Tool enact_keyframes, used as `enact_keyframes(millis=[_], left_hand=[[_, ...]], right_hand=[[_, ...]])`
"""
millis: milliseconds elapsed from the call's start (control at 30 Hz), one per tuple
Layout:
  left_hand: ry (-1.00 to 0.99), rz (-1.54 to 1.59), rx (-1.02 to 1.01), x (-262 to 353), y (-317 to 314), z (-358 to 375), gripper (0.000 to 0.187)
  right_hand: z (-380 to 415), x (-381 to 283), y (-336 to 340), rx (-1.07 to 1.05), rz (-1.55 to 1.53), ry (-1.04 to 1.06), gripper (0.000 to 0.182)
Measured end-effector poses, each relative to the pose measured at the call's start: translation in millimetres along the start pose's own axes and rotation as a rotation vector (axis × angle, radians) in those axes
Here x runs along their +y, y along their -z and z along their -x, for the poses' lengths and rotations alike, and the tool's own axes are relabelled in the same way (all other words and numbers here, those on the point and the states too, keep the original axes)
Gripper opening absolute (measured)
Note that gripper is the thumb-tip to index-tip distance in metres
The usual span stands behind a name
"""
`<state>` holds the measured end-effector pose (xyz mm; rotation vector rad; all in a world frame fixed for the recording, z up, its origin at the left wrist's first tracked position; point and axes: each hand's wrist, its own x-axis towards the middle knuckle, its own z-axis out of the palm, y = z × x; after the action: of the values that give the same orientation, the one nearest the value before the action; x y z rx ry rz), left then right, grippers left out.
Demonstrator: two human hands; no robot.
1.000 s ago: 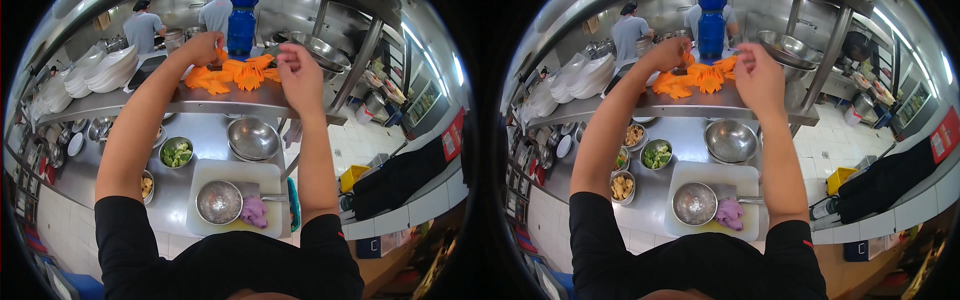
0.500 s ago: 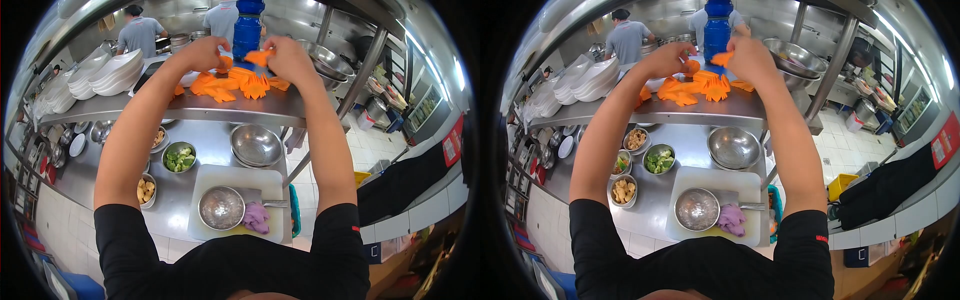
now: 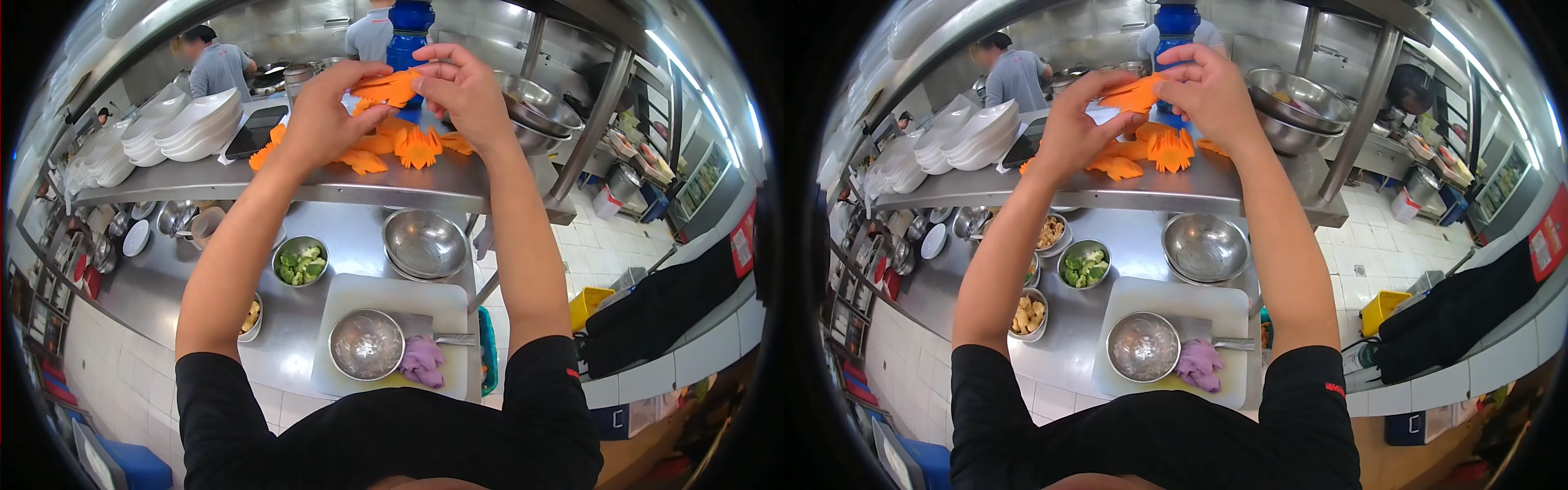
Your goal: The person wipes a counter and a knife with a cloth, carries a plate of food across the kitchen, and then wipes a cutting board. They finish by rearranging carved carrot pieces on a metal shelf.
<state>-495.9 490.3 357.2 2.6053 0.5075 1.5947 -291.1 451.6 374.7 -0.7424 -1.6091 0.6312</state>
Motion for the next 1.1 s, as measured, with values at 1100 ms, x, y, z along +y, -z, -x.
enact_keyframes(millis=[1100], left_hand=[[-0.060, -0.092, 0.167, -0.9, -11.9, 24.4, 0.041]], right_hand=[[1.9, 16.2, 3.8, -0.178, 0.313, 0.182, 0.034]])
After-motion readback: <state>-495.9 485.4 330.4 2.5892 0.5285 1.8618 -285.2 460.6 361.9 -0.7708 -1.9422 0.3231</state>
